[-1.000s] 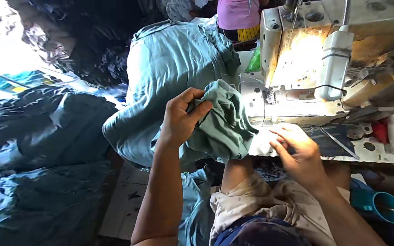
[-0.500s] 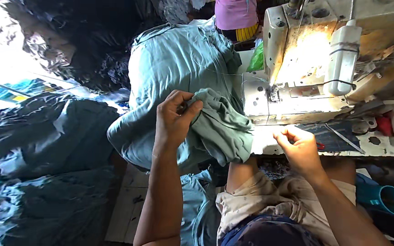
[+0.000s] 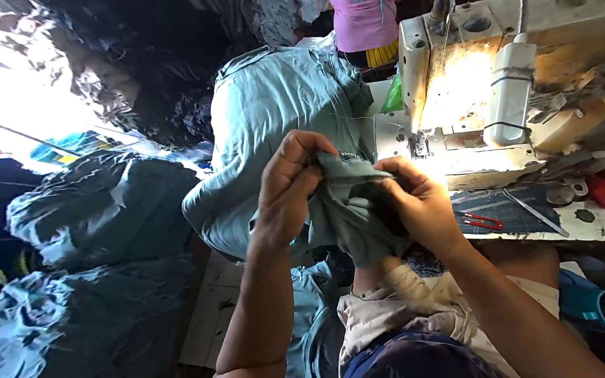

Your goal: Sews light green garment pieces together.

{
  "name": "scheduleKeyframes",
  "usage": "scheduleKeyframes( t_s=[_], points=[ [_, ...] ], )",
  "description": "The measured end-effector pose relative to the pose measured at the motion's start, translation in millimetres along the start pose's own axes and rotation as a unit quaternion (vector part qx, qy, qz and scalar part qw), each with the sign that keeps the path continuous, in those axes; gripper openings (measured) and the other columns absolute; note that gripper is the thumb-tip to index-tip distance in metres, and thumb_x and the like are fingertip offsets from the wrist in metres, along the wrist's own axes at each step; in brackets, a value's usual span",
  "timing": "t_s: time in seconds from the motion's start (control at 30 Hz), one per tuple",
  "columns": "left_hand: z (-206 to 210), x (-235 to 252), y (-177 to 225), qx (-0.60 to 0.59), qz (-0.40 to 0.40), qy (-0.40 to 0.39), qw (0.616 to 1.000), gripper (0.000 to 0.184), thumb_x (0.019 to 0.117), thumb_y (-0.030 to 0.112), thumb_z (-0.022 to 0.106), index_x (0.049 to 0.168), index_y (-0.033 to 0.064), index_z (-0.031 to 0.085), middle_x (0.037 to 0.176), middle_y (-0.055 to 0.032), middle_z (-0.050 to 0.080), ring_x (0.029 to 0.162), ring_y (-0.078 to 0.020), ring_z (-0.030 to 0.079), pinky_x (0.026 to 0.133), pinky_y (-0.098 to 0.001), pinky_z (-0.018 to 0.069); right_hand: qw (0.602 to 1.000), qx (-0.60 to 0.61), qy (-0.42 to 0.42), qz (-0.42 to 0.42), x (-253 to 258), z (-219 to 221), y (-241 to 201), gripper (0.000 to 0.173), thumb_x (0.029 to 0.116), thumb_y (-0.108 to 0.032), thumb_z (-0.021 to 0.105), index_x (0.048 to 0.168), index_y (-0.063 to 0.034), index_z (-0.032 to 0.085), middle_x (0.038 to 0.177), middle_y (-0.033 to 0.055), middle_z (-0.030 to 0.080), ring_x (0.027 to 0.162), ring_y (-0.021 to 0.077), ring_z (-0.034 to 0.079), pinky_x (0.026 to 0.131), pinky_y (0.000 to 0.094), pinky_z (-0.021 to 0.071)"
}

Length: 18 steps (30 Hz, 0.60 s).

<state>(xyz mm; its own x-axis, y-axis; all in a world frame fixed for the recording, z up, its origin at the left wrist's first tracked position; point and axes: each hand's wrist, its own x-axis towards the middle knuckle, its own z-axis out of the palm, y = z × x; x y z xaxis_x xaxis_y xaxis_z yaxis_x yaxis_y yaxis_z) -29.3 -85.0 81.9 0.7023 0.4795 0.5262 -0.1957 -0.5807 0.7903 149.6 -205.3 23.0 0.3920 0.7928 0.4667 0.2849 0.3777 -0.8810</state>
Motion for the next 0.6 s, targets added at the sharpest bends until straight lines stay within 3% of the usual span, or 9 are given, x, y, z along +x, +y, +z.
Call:
scheduleKeyframes(
  t_s=[0.07,0.1,0.13,0.23,0.33,0.4,0.47,0.53,0.6],
  points=[
    [12.2,-4.3,-3.6,0.052,-0.023,0.005,0.998,0.036,0.1018,0.023,0.049,0.136,0.0141,0.052,0.116,0.0037,0.061,0.097,-0.0047,0.061,0.08,-0.0227,0.0542,0.998,0.034,0.016,0.04,-1.6,-1.6,-5.4,0.012,0.1023,-0.009,0.061,0.11,-0.0071,0.07,0.092,0.0027,0.072,0.076,0.0094,0.068,0.066,0.0258,0.0593],
    [17.3,-7.9,-6.3,0.098,-0.031,-0.001,0.995,0.049,0.0999,0.035,0.06,0.143,0.0159,0.048,0.119,0.003,0.059,0.1,-0.0062,0.06,0.082,-0.0248,0.0541,0.998,0.032,0.029,0.035,-3.4,-3.1,-8.6,0.012,0.1022,-0.01,0.062,0.109,-0.0066,0.07,0.089,0.0025,0.072,0.074,0.0091,0.068,0.064,0.0249,0.0589],
    [22.7,-11.8,-10.7,0.154,-0.028,-0.001,0.988,0.062,0.094,0.037,0.071,0.147,0.0149,0.045,0.116,-0.0002,0.06,0.098,-0.0099,0.061,0.081,-0.0291,0.0561,0.998,0.023,0.046,0.019,-5.6,-4.3,-12.2,0.011,0.1018,-0.008,0.062,0.107,-0.0054,0.071,0.086,0.0023,0.071,0.071,0.0085,0.066,0.062,0.0236,0.0577],
    [25.4,-32.2,-29.2,0.307,-0.057,-0.006,0.95,0.078,0.0801,0.014,0.08,0.149,0.0179,0.044,0.128,-0.0067,0.059,0.108,-0.0199,0.062,0.088,-0.0419,0.0579,0.994,0.035,0.101,0.001,-11.3,-10.2,-24.3,0.014,0.1029,-0.006,0.058,0.107,-0.0026,0.072,0.085,0.0032,0.07,0.073,0.0093,0.066,0.065,0.0249,0.0584],
    [-8.6,-46.5,-37.8,0.359,-0.126,-0.03,0.924,0.085,0.0712,0.007,0.084,0.147,0.0215,0.048,0.15,-0.0096,0.046,0.123,-0.0285,0.058,0.091,-0.0509,0.0576,0.982,0.115,0.144,0.025,-6.5,-14.1,-23.4,0.015,0.1052,-0.008,0.055,0.098,-0.003,0.067,0.08,0.0052,0.066,0.071,0.0124,0.066,0.064,0.0304,0.0587],
    [-40.7,-44.9,-27.0,0.38,-0.176,-0.008,0.908,0.072,0.0751,0.006,0.086,0.14,0.0154,0.056,0.143,-0.015,0.051,0.109,-0.0323,0.063,0.08,-0.0538,0.0591,0.985,0.12,0.118,0.025,-1.8,-7.3,-16.9,0.015,0.1063,-0.009,0.053,0.1,-0.0025,0.065,0.081,0.0058,0.065,0.07,0.0125,0.065,0.063,0.0296,0.0584],
    [-79.7,-35.7,-10.1,0.384,-0.199,0.048,0.9,0.058,0.0859,0.006,0.077,0.139,0.0114,0.055,0.13,-0.0164,0.06,0.095,-0.0306,0.068,0.076,-0.0547,0.0591,0.994,0.084,0.073,-0.002,4.7,9.2,-12.3,0.014,0.1052,-0.007,0.054,0.109,-0.0009,0.066,0.086,0.006,0.066,0.072,0.0106,0.064,0.062,0.0255,0.0569],
    [-115.9,-29.6,6.0,0.348,-0.143,0.151,0.914,0.042,0.0986,0.015,0.061,0.14,0.0117,0.053,0.127,-0.0044,0.062,0.105,-0.0121,0.065,0.089,-0.037,0.0579,0.996,0.043,0.027,-0.079,14.4,27.9,-13.2,0.014,0.1007,0.0,0.058,0.113,0.004,0.065,0.097,0.009,0.068,0.081,0.0114,0.067,0.072,0.0271,0.0602],
    [-109.4,-20.3,26.0,0.294,-0.019,0.357,0.886,0.029,0.1037,0.007,0.052,0.131,-0.0001,0.055,0.12,-0.0061,0.064,0.108,-0.0086,0.063,0.095,-0.0308,0.0535,0.986,0.001,-0.025,-0.164,24.8,42.4,-22.7,0.019,0.095,0.004,0.061,0.112,0.0066,0.067,0.101,0.0114,0.071,0.091,0.015,0.07,0.082,0.0336,0.0616]
  ],
)
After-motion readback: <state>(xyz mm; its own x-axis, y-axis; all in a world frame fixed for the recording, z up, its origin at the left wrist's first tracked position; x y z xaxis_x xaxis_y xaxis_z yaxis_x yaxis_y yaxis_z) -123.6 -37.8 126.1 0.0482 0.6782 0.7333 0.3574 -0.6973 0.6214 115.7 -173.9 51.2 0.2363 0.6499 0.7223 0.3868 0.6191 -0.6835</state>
